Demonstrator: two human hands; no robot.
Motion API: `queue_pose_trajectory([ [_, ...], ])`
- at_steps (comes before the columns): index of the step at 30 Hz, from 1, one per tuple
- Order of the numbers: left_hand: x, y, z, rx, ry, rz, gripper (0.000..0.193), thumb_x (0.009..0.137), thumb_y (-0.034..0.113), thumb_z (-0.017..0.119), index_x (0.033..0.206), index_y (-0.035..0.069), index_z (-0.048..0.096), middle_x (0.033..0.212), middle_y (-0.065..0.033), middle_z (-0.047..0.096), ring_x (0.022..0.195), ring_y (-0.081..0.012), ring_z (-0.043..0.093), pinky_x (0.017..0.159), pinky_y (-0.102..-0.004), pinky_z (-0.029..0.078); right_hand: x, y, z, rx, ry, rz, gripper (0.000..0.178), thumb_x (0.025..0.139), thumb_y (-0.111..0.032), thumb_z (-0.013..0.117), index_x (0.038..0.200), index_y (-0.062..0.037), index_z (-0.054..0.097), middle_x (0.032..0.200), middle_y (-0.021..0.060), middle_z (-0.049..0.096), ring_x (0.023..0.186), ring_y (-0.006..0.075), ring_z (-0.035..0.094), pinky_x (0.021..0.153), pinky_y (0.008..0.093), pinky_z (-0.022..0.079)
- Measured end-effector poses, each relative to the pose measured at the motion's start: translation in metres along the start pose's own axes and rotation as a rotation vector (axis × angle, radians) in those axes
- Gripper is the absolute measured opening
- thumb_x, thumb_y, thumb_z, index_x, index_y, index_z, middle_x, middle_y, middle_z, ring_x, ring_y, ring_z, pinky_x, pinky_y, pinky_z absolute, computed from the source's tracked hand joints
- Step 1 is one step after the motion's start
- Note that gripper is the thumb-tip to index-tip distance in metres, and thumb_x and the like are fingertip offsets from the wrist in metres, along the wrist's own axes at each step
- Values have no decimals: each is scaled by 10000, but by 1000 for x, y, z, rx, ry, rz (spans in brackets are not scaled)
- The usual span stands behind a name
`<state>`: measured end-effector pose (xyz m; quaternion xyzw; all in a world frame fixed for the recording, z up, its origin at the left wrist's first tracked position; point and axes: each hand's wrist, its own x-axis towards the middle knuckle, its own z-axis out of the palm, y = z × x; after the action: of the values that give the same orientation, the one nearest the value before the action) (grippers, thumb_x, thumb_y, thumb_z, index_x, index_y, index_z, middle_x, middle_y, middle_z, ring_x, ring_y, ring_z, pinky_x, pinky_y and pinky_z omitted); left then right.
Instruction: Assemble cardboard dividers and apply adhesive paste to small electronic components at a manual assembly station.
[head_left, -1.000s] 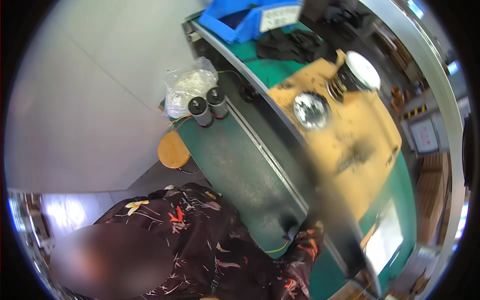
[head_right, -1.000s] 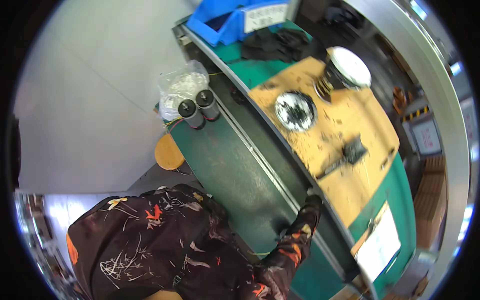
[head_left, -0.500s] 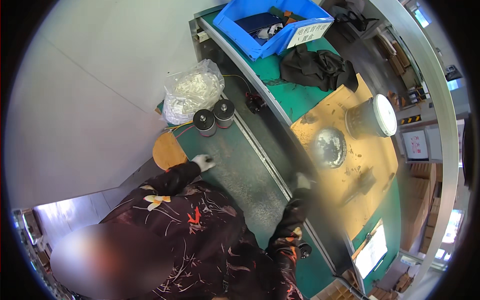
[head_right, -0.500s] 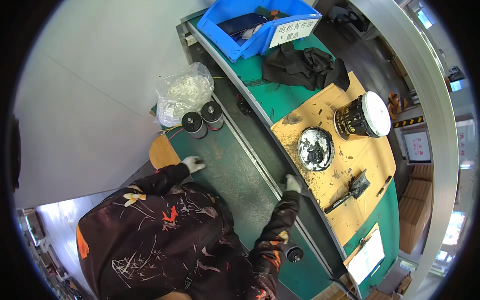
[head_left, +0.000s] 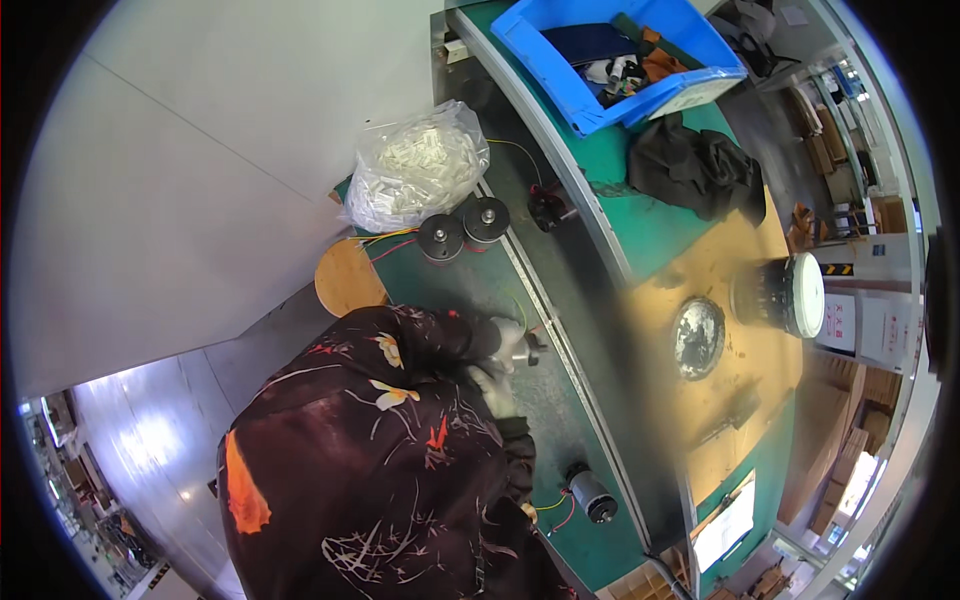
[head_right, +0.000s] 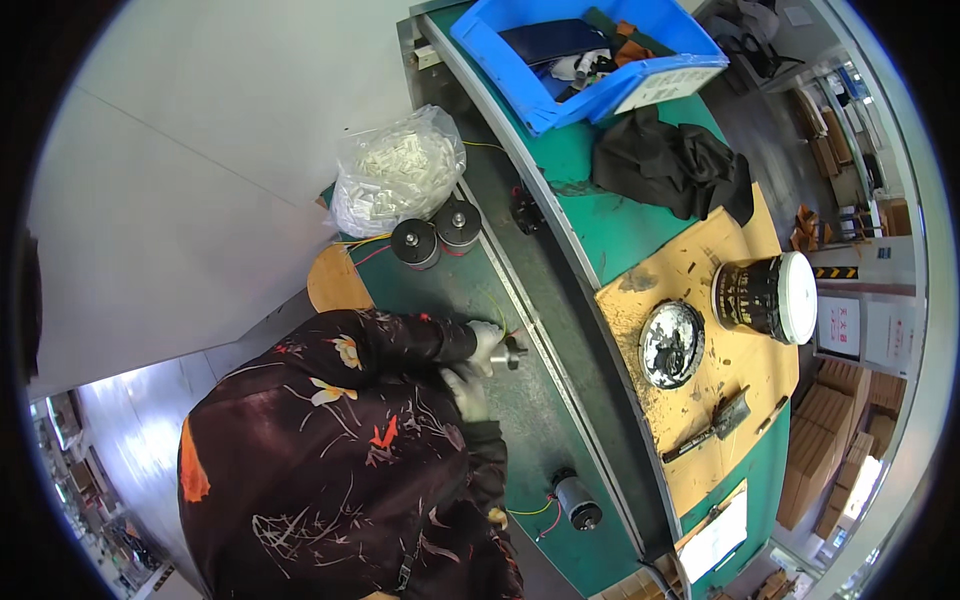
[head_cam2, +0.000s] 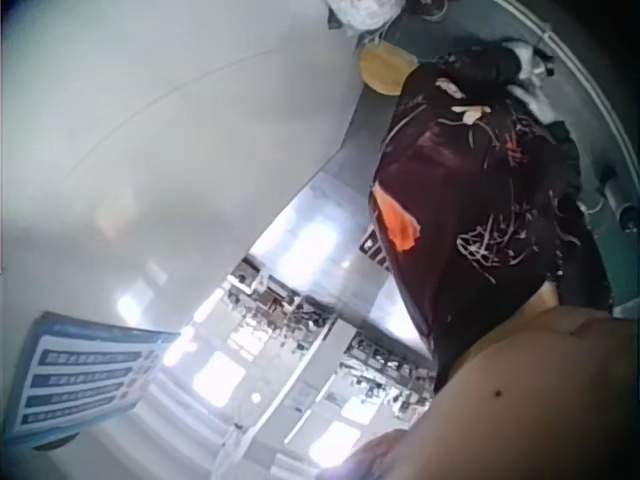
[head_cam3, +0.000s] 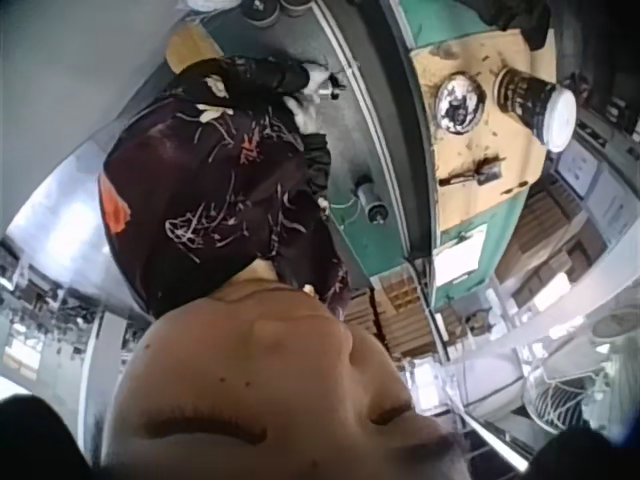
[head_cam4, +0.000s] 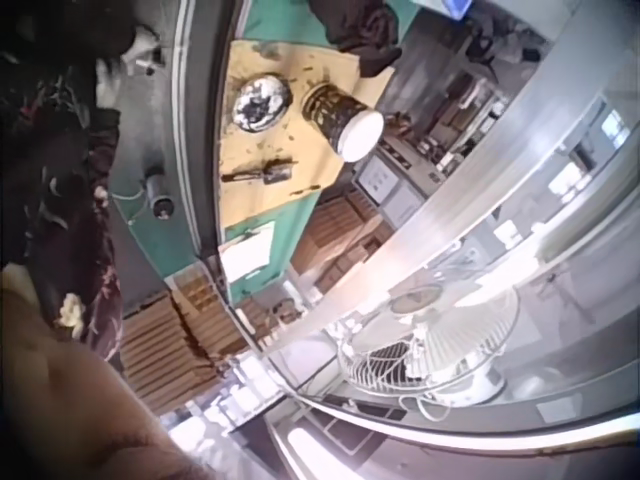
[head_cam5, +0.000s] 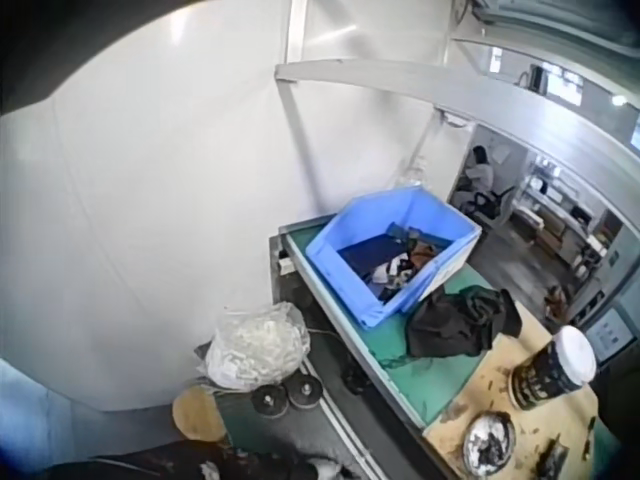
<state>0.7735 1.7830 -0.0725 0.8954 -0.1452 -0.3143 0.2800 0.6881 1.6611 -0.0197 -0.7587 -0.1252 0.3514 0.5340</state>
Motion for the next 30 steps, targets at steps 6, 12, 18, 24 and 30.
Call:
queue_pose_trajectory([
  [6,11,40,25,50,205,-225,616,579,318,830,1082,18,638,1157,-165,606,1087,-326,610,897,-414,526,-76,-24,-37,369,270,163,372,970,-233,584,1224,38,605,1085,124,687,936,185,662,823,302,511],
  [12,9,49,26,144,87,-132,674,563,307,845,1121,29,588,1186,-165,577,1113,-319,583,938,-403,498,-124,-27,-38,444,498,90,360,964,-217,611,1200,54,611,1010,126,703,918,174,663,820,298,518],
  [18,-80,120,-11,64,411,137,633,562,240,825,1109,61,562,1124,-169,533,1051,-364,559,878,-456,490,-162,-54,-84,-14,622,-8,312,899,-82,650,1188,35,628,906,51,686,826,100,625,758,241,497],
  [24,-116,130,7,-61,667,173,655,555,221,831,1131,63,562,1139,-160,528,1067,-358,569,903,-433,499,-196,-136,-209,-545,1346,-570,271,828,-31,665,1098,-43,683,851,108,695,706,202,652,672,316,520],
  [30,-132,129,10,-104,696,176,669,585,198,837,1180,50,569,1214,-145,535,1113,-337,575,881,-414,524,-199,-149,-298,-1234,1046,-280,377,674,36,648,991,-164,688,957,98,587,917,303,581,804,411,474],
])
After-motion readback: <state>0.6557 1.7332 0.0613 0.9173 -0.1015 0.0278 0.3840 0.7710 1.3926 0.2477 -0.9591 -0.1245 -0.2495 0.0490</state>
